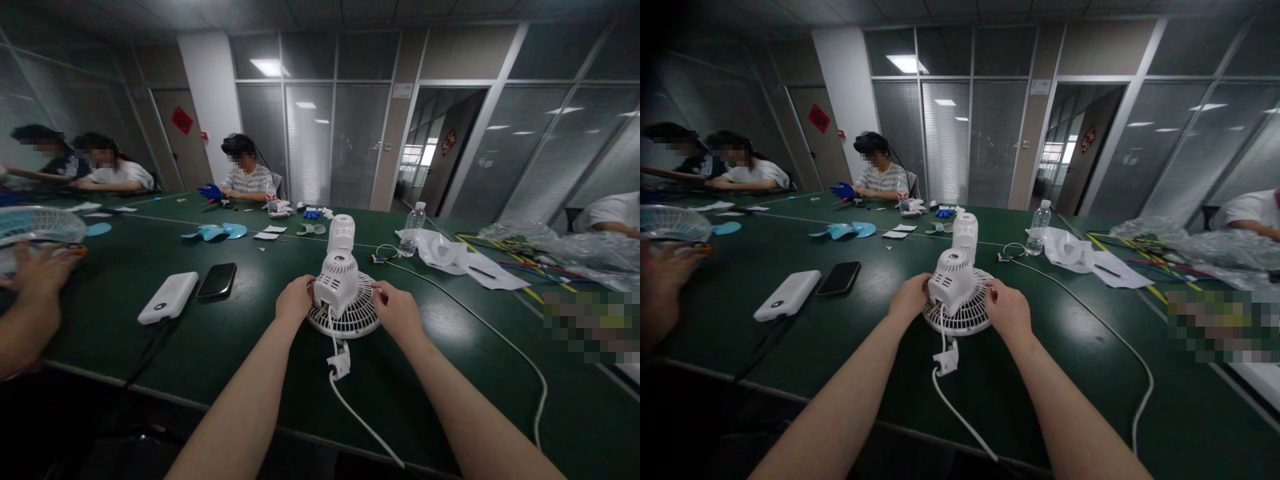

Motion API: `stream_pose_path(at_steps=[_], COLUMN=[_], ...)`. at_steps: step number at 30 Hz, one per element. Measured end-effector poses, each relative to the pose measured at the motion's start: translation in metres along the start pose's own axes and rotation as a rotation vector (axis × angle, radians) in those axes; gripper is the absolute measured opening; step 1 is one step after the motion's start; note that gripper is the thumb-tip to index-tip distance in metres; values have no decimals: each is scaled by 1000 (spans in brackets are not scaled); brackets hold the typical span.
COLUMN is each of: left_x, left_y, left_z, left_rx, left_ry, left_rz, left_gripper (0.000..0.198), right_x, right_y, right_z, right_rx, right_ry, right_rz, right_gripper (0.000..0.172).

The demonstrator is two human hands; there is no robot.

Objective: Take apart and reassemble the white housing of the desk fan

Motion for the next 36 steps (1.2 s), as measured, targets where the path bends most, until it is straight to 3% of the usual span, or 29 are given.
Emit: stream_pose_path(at_steps=[6, 13, 18, 24, 27, 30, 32, 36], left_x=[0, 0, 2, 7, 7, 5, 4, 0], left_y=[-2, 2, 8, 2, 5, 15, 17, 11], left_z=[0, -3, -3, -25, -27, -27, -29, -20], left_rx=[-19, -78, -162, -183, -171, -119, -74, 12], left_ry=[1, -14, 37, -101, -109, -139, -193, -177], left_rz=[14, -11, 41, 135, 69, -80, -146, -124], left_gripper=[30, 24, 36, 45, 40, 24, 24, 24], right_x=[2, 5, 6, 6, 8, 12, 14, 13], right_y=[-5, -3, 7, 12, 8, 0, -6, -12], right_z=[8, 12, 13, 0, 2, 16, 27, 28], right_rx=[-57, -253, -337, -442, -437, -357, -294, -250], right_ry=[62, 23, -8, -56, -53, -5, 33, 15], right_rz=[9, -17, -72, -134, -115, -47, 1, 36], right_gripper=[24, 24, 28, 37, 48, 76, 90, 90])
Point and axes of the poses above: each hand's wrist, its own x-axis away from the middle knuckle, its own y-axis out of the back of the hand, z = x × y, the point moved 10 cm from there along -x, towards the middle knuckle, and after that the axes turned 15 degrees about -x, right-handed, at the moved point
